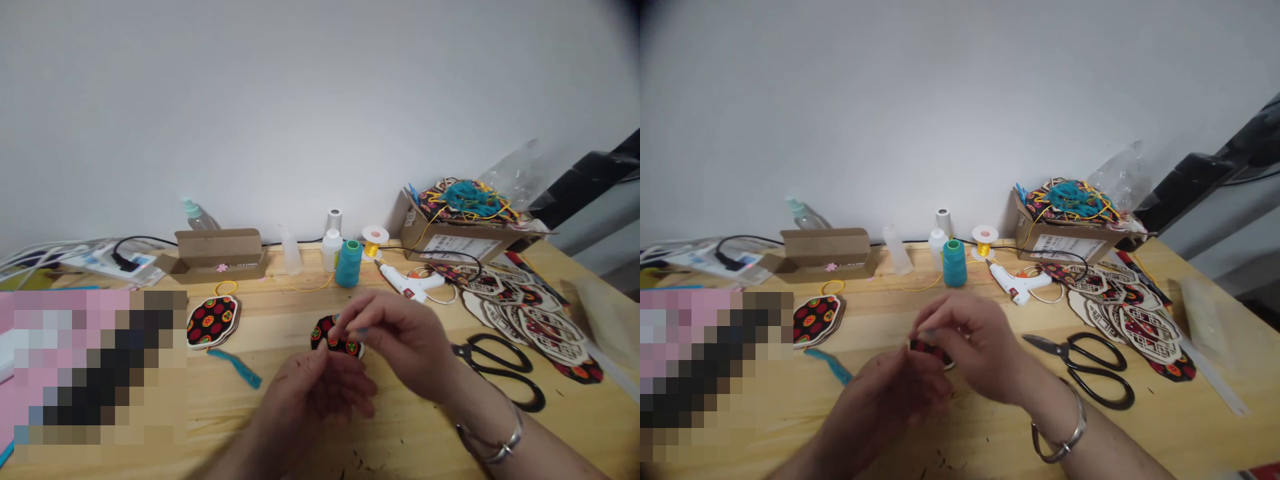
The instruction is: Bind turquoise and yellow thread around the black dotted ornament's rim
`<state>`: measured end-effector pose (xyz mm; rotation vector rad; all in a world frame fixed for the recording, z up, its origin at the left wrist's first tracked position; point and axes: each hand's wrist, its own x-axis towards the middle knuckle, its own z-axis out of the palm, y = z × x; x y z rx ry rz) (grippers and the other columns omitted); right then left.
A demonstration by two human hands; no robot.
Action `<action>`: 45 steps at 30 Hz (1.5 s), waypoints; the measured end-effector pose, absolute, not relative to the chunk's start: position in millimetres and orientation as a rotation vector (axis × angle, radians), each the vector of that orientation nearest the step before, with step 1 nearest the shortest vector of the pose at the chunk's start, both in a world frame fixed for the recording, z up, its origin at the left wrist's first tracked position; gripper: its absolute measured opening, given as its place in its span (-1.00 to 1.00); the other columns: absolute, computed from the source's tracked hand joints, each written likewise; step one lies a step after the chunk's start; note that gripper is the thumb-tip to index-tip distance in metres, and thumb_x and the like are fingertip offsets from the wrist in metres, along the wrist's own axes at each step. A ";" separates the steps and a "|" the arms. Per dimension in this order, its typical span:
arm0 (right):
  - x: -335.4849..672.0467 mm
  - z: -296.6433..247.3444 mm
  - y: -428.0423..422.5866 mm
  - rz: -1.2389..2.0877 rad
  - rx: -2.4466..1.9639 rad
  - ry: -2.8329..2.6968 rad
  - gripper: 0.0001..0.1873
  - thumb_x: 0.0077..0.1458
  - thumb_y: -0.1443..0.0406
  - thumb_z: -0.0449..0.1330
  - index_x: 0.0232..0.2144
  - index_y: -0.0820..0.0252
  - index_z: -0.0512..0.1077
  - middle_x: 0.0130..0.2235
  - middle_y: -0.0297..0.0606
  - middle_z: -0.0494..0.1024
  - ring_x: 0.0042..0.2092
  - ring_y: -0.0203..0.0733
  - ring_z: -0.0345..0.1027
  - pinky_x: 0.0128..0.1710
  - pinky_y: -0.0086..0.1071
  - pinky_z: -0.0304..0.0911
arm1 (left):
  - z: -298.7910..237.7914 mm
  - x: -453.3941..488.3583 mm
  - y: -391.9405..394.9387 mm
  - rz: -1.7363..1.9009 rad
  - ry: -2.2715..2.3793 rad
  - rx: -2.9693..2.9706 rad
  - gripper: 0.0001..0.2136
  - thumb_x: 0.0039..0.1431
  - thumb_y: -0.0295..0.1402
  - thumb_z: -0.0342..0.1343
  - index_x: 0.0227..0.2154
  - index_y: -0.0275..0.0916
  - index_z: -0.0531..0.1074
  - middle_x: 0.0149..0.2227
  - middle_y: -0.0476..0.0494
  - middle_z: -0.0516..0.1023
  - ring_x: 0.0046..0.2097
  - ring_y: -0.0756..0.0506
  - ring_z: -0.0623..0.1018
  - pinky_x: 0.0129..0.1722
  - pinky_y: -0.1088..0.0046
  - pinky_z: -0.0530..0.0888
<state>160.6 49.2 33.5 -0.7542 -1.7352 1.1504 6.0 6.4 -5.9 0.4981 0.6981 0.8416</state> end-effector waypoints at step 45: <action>157.9 11.3 63.7 1.748 -1.270 -1.759 -0.65 0.01 0.10 0.11 -0.56 0.29 0.39 -0.66 -0.40 0.36 -0.66 -0.42 0.21 -0.68 -0.56 0.11 | -16.9 4.5 15.4 1.007 1.064 0.567 -0.81 0.05 -0.26 0.12 -0.51 -0.30 0.41 -0.68 0.13 0.17 -0.65 0.15 0.04 -0.67 0.61 -0.06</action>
